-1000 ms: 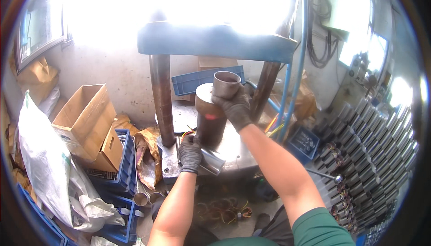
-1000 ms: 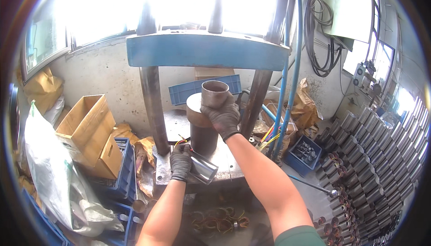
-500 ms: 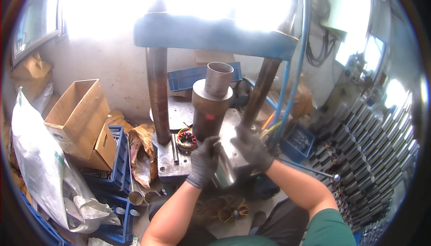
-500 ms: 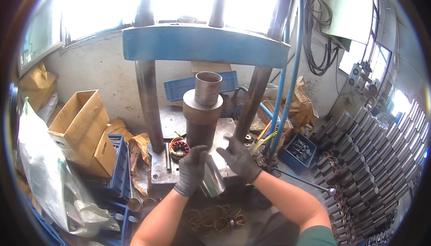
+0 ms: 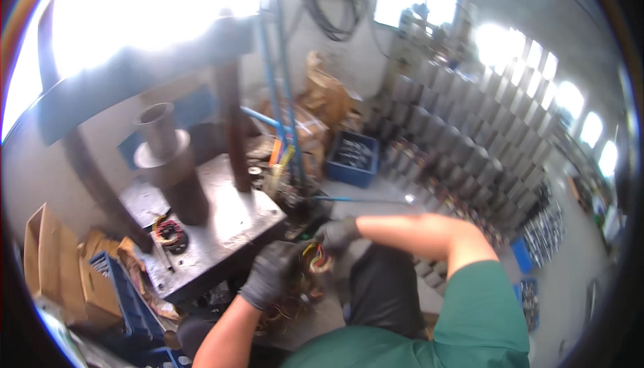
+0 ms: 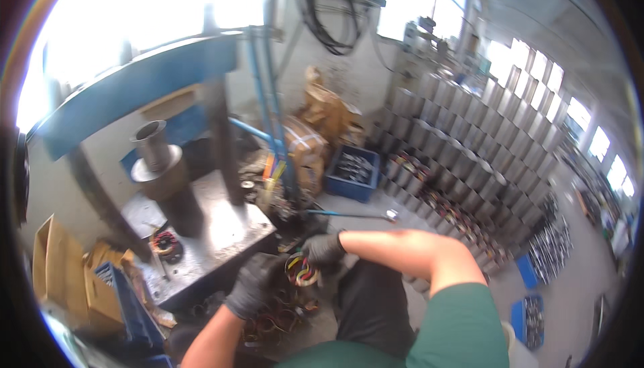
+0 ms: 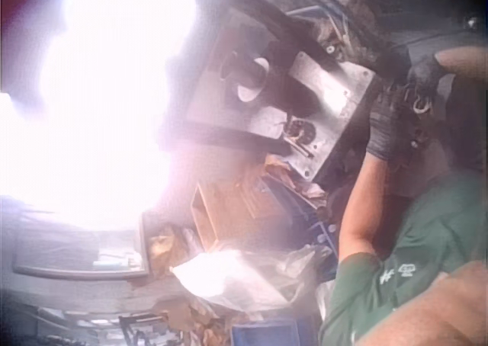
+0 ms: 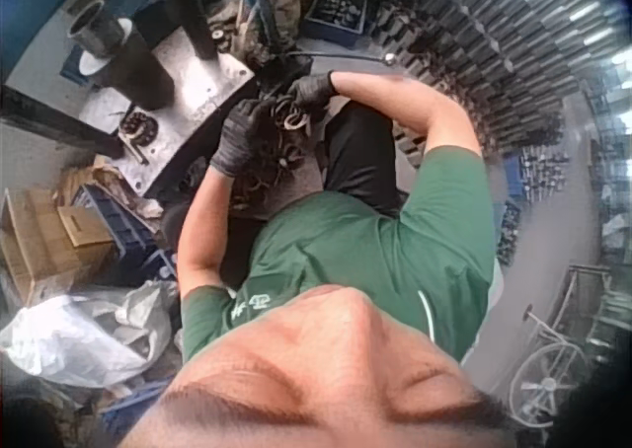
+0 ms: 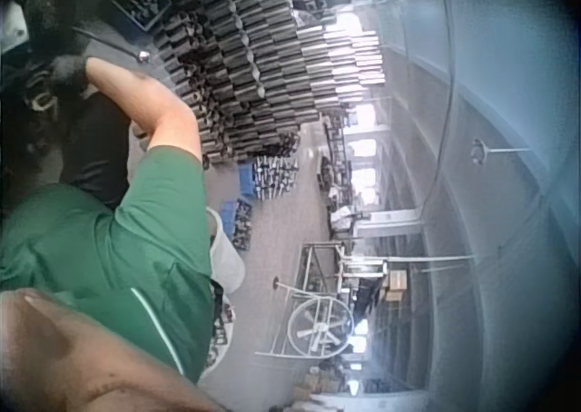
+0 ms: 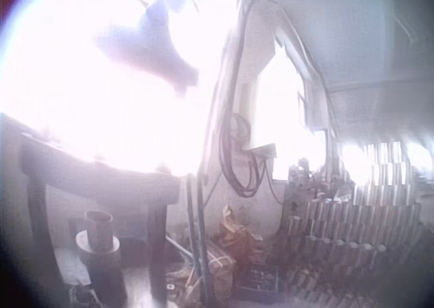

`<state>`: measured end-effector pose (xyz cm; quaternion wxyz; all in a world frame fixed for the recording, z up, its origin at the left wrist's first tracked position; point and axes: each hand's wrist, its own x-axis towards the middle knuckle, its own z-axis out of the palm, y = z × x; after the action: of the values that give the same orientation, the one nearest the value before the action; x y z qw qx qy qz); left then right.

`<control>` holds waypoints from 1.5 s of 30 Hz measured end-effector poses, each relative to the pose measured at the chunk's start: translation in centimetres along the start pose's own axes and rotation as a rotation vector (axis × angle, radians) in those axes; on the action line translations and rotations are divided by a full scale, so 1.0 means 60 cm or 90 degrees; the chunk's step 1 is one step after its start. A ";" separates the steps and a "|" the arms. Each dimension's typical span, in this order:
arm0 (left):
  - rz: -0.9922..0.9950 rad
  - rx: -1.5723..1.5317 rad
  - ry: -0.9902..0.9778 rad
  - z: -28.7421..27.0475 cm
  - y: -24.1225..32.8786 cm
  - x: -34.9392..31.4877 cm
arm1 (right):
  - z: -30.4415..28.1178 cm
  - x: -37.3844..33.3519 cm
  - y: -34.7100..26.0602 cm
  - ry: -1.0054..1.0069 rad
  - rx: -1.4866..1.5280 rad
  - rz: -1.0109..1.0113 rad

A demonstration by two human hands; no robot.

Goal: Operating a hydraulic press to assemble motor components and inspecting the motor stator.

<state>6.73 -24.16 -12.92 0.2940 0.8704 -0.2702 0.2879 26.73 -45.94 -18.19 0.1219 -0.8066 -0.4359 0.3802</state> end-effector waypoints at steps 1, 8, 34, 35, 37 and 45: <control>-0.015 0.017 -0.001 0.004 -0.006 -0.001 | -0.007 -0.021 0.057 0.042 0.041 0.045; -0.145 0.017 -0.088 0.004 -0.019 -0.031 | 0.096 -0.220 0.359 0.369 0.163 0.455; -0.335 -0.026 -0.323 0.125 -0.096 -0.175 | 0.465 -0.794 0.570 1.455 0.797 0.656; -0.301 0.038 -0.347 0.118 -0.089 -0.170 | 0.455 -0.807 0.595 1.479 0.843 0.722; -0.244 0.028 -0.337 0.104 -0.072 -0.157 | 0.454 -0.839 0.619 1.440 0.906 0.666; -0.266 0.053 -0.360 0.082 -0.044 -0.126 | 0.564 -0.842 0.780 1.434 0.851 0.528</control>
<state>4.88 -23.39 -22.13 0.2244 0.9635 -0.1448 -0.0200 14.24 -118.32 -40.36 0.6466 -0.5344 0.4331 -0.3299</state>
